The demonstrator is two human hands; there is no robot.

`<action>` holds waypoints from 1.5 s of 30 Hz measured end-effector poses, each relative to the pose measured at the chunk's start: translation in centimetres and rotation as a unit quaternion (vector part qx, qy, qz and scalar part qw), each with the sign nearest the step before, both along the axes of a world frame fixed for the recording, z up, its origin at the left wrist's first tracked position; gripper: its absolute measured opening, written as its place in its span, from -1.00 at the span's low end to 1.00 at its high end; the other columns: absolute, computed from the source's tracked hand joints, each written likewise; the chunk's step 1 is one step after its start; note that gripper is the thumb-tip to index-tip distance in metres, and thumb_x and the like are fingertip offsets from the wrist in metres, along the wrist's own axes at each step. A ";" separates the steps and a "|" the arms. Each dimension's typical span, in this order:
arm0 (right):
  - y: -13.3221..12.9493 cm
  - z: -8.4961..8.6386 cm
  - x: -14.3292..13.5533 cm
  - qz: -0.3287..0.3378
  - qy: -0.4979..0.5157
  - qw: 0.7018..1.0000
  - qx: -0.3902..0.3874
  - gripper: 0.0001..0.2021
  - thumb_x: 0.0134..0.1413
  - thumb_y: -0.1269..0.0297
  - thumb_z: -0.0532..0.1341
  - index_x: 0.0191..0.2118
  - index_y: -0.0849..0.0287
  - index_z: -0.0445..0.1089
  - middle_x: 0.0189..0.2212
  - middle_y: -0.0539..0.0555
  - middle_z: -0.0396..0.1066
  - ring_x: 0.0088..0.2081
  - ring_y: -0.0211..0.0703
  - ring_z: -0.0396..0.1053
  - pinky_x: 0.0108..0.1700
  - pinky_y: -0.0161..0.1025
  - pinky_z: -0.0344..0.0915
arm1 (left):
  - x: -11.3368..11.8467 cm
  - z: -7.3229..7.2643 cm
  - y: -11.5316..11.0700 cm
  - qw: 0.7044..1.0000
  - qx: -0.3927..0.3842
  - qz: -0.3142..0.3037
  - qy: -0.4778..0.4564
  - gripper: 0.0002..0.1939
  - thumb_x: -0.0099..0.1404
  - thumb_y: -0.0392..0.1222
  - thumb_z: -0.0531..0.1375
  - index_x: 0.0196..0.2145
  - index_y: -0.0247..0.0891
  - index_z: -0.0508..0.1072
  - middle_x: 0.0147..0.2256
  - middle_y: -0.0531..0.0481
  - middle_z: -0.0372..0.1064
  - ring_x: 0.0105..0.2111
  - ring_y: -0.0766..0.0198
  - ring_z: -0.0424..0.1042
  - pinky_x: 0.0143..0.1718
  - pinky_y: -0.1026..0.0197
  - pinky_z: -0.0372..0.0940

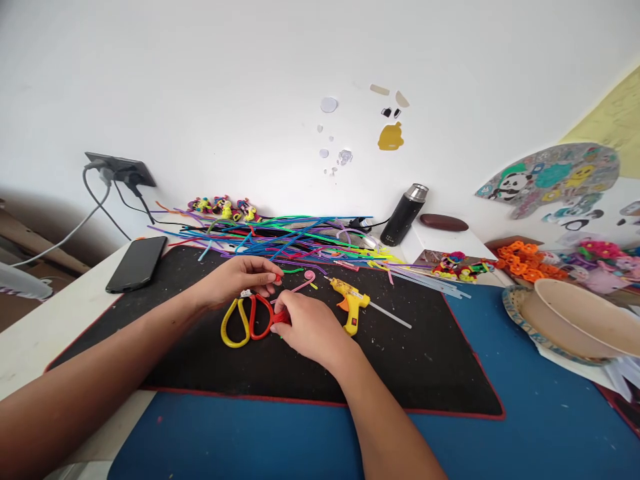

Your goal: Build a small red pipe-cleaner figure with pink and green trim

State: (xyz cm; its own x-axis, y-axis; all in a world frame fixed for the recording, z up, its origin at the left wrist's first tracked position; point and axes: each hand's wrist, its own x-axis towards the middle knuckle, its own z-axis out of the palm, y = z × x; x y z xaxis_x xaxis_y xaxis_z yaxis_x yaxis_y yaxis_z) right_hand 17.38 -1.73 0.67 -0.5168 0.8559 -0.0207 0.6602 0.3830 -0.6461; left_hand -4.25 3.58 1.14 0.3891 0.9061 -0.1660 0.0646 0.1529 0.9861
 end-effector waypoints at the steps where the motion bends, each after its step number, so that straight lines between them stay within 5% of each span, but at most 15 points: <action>1: 0.0 0.0 0.0 -0.002 0.009 1.000 -0.007 -0.80 0.13 0.33 0.42 -0.20 0.03 0.39 -0.30 -0.04 0.53 -0.31 -0.14 0.42 -0.33 -0.25 0.08 | 0.0 0.0 0.0 1.000 -0.001 0.002 0.001 -0.57 0.06 0.06 0.52 -0.23 -0.29 0.62 -0.29 -0.09 0.62 -0.42 0.29 0.54 -0.32 0.22 0.49; 7: 0.7 -0.5 -0.1 -0.060 0.090 0.993 -0.038 -0.70 0.14 0.26 0.41 -0.03 0.00 0.39 -0.22 -0.03 0.54 -0.36 -0.19 0.41 -0.31 -0.24 0.16 | 0.2 -0.2 -0.1 0.999 0.024 0.027 0.003 -0.56 0.08 0.08 0.50 -0.22 -0.29 0.59 -0.33 -0.04 0.60 -0.40 0.28 0.53 -0.29 0.21 0.46; 12: 1.4 -1.0 0.1 -0.114 0.132 0.985 -0.008 -0.56 0.14 0.23 0.39 0.13 -0.04 0.35 -0.22 -0.04 0.52 -0.36 -0.19 0.41 -0.30 -0.23 0.21 | 0.7 0.1 -0.7 0.995 0.075 0.057 0.017 -0.54 0.14 0.14 0.45 -0.19 -0.28 0.57 -0.28 -0.09 0.61 -0.24 0.10 0.61 -0.21 0.12 0.47; 18: 1.4 -1.1 0.2 -0.129 0.151 0.980 0.027 -0.35 0.15 0.24 0.39 0.33 -0.13 0.26 -0.20 -0.02 0.49 -0.35 -0.17 0.41 -0.26 -0.20 0.26 | 1.3 1.0 -1.6 0.992 0.108 0.055 0.040 -0.56 0.15 0.13 0.45 -0.17 -0.26 0.62 -0.24 -0.10 0.64 -0.23 0.12 0.58 -0.16 0.13 0.44; 45: 1.1 -0.7 0.0 -0.121 0.135 0.981 0.074 -0.30 0.16 0.32 0.40 0.38 -0.10 0.23 -0.12 0.01 0.47 -0.32 -0.19 0.40 -0.17 -0.17 0.31 | 2.4 -0.2 -2.0 0.997 0.070 0.033 0.019 -0.71 0.19 0.02 0.42 -0.26 -0.25 0.61 -0.23 -0.07 0.60 -0.22 0.14 0.53 -0.13 0.14 0.37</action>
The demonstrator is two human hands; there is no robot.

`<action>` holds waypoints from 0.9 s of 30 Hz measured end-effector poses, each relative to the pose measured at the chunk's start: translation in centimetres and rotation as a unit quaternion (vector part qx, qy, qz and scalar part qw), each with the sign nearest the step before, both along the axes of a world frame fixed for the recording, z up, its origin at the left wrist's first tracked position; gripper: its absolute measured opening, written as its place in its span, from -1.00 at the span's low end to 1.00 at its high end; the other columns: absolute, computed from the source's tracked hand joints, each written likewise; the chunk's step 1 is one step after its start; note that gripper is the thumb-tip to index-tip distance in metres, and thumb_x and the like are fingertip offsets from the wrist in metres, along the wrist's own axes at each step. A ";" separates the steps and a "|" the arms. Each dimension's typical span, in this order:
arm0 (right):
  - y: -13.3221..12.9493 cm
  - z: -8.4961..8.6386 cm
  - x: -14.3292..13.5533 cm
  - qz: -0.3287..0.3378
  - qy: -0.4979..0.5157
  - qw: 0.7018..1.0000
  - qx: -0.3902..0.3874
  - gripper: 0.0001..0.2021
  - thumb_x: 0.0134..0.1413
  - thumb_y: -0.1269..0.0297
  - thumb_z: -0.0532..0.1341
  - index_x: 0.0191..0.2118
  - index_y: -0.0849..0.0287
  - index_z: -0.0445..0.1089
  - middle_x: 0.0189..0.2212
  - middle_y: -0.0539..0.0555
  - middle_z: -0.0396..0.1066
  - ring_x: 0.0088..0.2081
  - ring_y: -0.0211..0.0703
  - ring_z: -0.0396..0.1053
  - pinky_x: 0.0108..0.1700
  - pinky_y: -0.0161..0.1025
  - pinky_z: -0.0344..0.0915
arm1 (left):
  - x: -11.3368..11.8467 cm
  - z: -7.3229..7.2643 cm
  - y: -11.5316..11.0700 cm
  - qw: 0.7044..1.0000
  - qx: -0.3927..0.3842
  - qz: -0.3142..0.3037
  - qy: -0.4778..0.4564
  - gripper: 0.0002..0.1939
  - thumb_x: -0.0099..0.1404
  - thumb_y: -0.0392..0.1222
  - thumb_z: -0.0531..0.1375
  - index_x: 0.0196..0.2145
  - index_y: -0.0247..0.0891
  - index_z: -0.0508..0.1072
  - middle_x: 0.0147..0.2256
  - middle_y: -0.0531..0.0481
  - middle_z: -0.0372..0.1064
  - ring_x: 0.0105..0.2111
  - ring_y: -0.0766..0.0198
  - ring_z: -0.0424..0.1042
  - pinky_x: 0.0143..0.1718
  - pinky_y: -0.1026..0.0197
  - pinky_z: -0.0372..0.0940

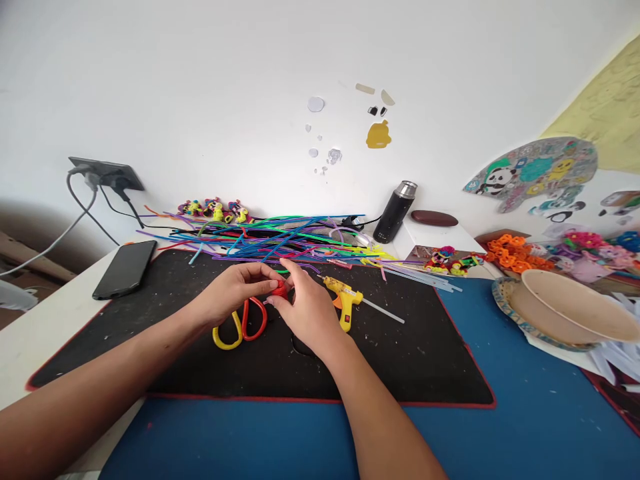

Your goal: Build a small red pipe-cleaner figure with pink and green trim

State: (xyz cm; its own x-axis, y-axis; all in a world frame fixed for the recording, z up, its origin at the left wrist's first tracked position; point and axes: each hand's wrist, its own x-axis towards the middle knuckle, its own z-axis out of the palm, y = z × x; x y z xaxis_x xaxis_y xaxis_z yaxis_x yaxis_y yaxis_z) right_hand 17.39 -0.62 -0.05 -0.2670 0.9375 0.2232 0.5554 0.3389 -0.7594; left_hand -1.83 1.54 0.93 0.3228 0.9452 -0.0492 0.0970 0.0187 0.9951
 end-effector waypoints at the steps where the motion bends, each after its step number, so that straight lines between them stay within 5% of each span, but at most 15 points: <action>1: 0.0 0.0 0.0 0.000 0.001 1.000 0.002 -0.30 0.16 0.32 0.40 0.38 -0.11 0.24 -0.12 0.01 0.47 -0.32 -0.19 0.40 -0.17 -0.17 0.31 | 0.0 0.0 0.0 1.000 -0.003 0.001 -0.002 -0.71 0.19 0.02 0.42 -0.26 -0.25 0.61 -0.25 -0.07 0.60 -0.25 0.16 0.51 -0.16 0.15 0.36; 15: 0.6 -0.2 0.2 -0.007 0.136 0.988 -0.068 -0.41 0.15 0.22 0.39 0.30 -0.05 0.33 -0.22 -0.02 0.46 -0.43 -0.27 0.36 -0.31 -0.23 0.33 | 0.6 0.8 -0.6 0.979 -0.105 0.052 -0.165 -0.63 0.04 -0.02 0.55 -0.32 -0.28 0.58 -0.34 0.00 0.53 -0.38 0.28 0.52 -0.27 0.24 0.46; 21: 1.0 -0.7 0.2 -0.026 0.186 0.980 -0.063 -0.56 0.13 0.04 0.42 0.07 0.07 0.44 -0.30 0.00 0.46 -0.38 -0.20 0.41 -0.36 -0.24 0.37 | 0.7 1.1 -0.7 0.969 -0.104 0.073 -0.213 -0.69 0.07 -0.09 0.55 -0.34 -0.29 0.58 -0.34 0.00 0.51 -0.34 0.28 0.52 -0.23 0.23 0.49; 27: 0.9 -0.3 0.0 -0.016 0.257 0.960 -0.112 -0.66 0.16 -0.01 0.38 -0.10 0.11 0.41 -0.33 -0.01 0.49 -0.56 -0.28 0.42 -0.61 -0.36 0.23 | 1.0 1.4 -1.0 0.963 -0.099 0.085 -0.237 -0.72 0.07 -0.11 0.54 -0.34 -0.28 0.60 -0.31 -0.02 0.51 -0.28 0.23 0.53 -0.20 0.20 0.51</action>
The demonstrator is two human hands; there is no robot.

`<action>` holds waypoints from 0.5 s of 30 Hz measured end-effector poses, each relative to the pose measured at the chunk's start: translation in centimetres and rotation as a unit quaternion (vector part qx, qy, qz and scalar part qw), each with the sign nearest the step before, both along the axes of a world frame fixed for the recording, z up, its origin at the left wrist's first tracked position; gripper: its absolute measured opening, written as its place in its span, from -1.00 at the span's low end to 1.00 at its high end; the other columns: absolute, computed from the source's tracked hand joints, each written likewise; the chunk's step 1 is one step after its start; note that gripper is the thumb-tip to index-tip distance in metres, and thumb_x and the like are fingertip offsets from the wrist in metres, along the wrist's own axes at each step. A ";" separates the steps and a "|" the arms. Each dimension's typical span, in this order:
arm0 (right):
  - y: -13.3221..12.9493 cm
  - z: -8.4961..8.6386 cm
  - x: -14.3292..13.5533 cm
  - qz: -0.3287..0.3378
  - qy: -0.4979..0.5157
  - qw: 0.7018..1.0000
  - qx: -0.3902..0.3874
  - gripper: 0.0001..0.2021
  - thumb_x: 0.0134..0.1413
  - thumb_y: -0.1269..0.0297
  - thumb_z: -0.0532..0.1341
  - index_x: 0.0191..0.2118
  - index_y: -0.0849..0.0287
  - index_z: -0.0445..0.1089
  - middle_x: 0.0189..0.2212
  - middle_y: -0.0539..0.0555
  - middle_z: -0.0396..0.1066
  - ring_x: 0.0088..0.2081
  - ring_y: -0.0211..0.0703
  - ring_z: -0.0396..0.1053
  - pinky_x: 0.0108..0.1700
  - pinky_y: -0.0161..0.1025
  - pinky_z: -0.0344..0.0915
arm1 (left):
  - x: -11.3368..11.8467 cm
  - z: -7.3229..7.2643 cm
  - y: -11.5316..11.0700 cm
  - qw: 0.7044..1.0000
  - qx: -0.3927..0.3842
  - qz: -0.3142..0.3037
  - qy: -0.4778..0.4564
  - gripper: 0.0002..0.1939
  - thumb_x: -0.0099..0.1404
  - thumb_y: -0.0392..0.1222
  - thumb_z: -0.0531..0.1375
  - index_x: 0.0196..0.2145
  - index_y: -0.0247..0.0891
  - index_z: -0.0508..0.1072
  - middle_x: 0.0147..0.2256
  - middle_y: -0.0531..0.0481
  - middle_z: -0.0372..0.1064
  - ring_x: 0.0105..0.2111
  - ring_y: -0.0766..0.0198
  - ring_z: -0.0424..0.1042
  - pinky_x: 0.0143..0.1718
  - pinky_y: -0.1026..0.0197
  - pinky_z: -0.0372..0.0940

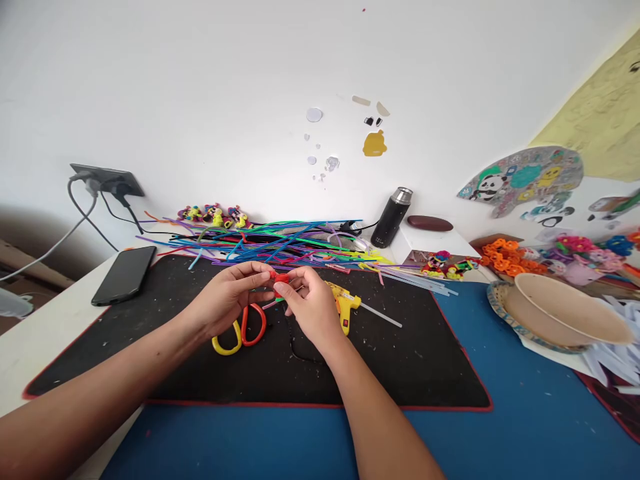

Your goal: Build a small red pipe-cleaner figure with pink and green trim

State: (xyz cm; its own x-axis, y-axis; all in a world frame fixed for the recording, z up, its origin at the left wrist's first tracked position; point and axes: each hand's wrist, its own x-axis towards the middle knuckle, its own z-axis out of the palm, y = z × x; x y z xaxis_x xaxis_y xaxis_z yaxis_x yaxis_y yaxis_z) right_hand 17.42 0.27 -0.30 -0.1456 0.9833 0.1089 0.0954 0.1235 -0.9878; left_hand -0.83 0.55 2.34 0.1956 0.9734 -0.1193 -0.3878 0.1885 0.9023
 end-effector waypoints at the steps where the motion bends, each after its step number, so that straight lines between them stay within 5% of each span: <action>1: 0.0 0.1 0.0 0.008 0.007 1.000 -0.003 -0.67 0.18 -0.01 0.35 -0.10 0.12 0.42 -0.34 -0.01 0.50 -0.58 -0.28 0.43 -0.62 -0.37 0.22 | 0.0 0.1 0.0 1.000 0.000 0.005 -0.003 -0.71 0.07 -0.11 0.54 -0.34 -0.28 0.60 -0.30 -0.02 0.51 -0.27 0.23 0.53 -0.20 0.20 0.51; 8: 0.5 0.1 0.2 0.038 0.085 0.993 -0.073 -0.57 0.20 -0.07 0.32 0.00 0.16 0.50 -0.28 0.10 0.55 -0.55 -0.21 0.52 -0.66 -0.39 0.20 | 0.2 0.4 -0.5 1.000 0.004 0.019 -0.018 -0.73 0.09 -0.14 0.53 -0.32 -0.30 0.60 -0.21 -0.09 0.55 -0.16 0.16 0.55 -0.07 0.12 0.52; 15: 0.6 0.2 0.6 0.079 0.212 0.960 -0.165 -0.58 0.15 -0.09 0.38 -0.11 0.21 0.54 -0.42 0.06 0.50 -0.56 -0.21 0.50 -0.65 -0.40 0.16 | 0.4 1.4 -1.0 0.999 -0.004 0.013 -0.034 -0.71 0.09 -0.16 0.53 -0.32 -0.31 0.57 -0.20 -0.15 0.59 -0.04 0.02 0.58 -0.05 0.09 0.52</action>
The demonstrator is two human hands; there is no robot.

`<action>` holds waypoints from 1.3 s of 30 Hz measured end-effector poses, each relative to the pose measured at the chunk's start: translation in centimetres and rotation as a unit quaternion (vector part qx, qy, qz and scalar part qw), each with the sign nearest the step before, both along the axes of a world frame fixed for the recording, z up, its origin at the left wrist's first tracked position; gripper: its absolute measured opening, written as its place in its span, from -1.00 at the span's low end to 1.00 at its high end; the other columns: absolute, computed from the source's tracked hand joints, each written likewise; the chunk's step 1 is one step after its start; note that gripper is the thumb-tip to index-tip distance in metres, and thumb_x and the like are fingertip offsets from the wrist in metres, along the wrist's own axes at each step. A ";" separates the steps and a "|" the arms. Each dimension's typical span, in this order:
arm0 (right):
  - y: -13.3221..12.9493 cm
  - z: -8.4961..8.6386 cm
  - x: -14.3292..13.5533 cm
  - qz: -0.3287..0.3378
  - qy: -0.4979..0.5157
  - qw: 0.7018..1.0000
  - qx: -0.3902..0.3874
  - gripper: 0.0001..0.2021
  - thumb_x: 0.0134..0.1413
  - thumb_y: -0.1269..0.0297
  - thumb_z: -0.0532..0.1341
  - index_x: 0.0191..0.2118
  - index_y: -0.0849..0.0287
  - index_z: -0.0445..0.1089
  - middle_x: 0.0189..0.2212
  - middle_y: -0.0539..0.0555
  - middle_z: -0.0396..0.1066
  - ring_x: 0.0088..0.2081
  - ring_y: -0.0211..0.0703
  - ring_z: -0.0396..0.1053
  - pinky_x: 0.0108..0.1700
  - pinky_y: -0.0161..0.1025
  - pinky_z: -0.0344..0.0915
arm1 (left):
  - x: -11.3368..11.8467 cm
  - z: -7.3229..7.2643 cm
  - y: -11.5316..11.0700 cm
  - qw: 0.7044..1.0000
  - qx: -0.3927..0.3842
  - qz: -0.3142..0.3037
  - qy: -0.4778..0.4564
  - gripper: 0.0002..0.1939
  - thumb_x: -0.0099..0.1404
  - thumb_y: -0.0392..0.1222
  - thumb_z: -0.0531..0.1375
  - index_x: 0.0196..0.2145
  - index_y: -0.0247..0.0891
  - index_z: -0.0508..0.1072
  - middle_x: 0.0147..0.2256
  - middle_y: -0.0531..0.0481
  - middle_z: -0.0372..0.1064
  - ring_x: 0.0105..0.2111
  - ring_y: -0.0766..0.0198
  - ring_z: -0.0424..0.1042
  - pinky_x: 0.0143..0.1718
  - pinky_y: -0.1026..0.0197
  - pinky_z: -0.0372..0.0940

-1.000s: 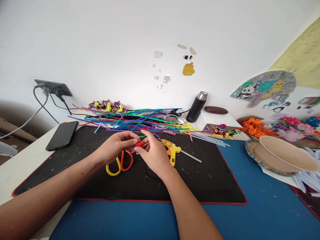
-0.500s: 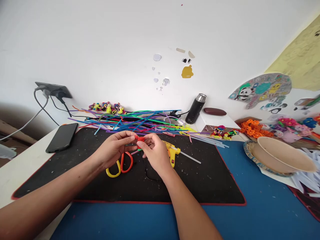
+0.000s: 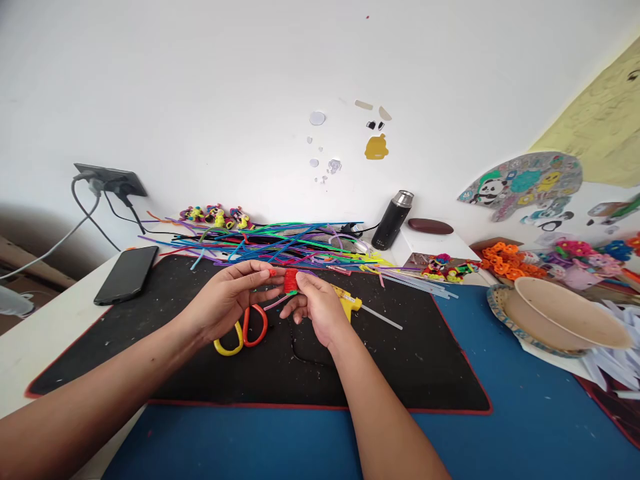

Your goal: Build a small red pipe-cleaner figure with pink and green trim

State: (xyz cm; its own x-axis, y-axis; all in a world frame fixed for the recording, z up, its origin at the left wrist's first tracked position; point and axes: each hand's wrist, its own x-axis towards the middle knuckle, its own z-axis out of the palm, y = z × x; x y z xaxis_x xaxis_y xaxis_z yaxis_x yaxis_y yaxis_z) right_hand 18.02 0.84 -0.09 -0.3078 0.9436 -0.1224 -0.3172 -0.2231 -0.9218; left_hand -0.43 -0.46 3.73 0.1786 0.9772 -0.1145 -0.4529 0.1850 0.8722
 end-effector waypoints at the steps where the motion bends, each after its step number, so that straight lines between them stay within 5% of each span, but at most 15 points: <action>1: 0.0 0.0 0.0 0.003 0.011 1.000 -0.006 -0.58 0.15 -0.09 0.39 -0.13 0.21 0.54 -0.42 0.06 0.49 -0.57 -0.22 0.49 -0.66 -0.41 0.16 | 0.0 0.1 -0.1 1.000 0.000 -0.001 -0.002 -0.72 0.09 -0.17 0.53 -0.32 -0.31 0.57 -0.19 -0.16 0.60 -0.05 0.02 0.58 -0.06 0.10 0.52; 23: -0.1 -0.1 -0.2 0.043 0.067 0.996 -0.025 -0.58 0.18 -0.13 0.33 -0.15 0.17 0.52 -0.28 0.13 0.56 -0.56 -0.27 0.41 -0.64 -0.39 0.07 | 0.0 0.7 -0.5 1.000 0.001 -0.028 0.003 -0.76 0.15 -0.16 0.50 -0.30 -0.32 0.60 -0.16 -0.16 0.61 -0.30 0.23 0.59 -0.19 0.21 0.53; 39: -0.1 0.1 -0.6 0.024 0.095 0.993 -0.061 -0.57 0.17 -0.17 0.32 -0.23 0.17 0.51 -0.38 0.07 0.52 -0.59 -0.31 0.27 -0.62 -0.37 -0.02 | -0.1 0.8 -0.4 0.998 0.036 -0.041 0.021 -0.72 0.12 -0.09 0.52 -0.32 -0.28 0.60 -0.16 -0.14 0.61 -0.20 0.15 0.58 -0.22 0.21 0.52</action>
State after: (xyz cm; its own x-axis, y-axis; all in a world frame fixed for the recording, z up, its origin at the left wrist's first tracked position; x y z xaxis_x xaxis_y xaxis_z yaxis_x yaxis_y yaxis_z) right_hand 17.42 0.75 -0.03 -0.3809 0.9088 -0.1704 -0.4698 -0.3489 -0.8109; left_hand -0.48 -0.88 4.49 0.2545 0.9656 -0.0533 -0.4010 0.1555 0.9028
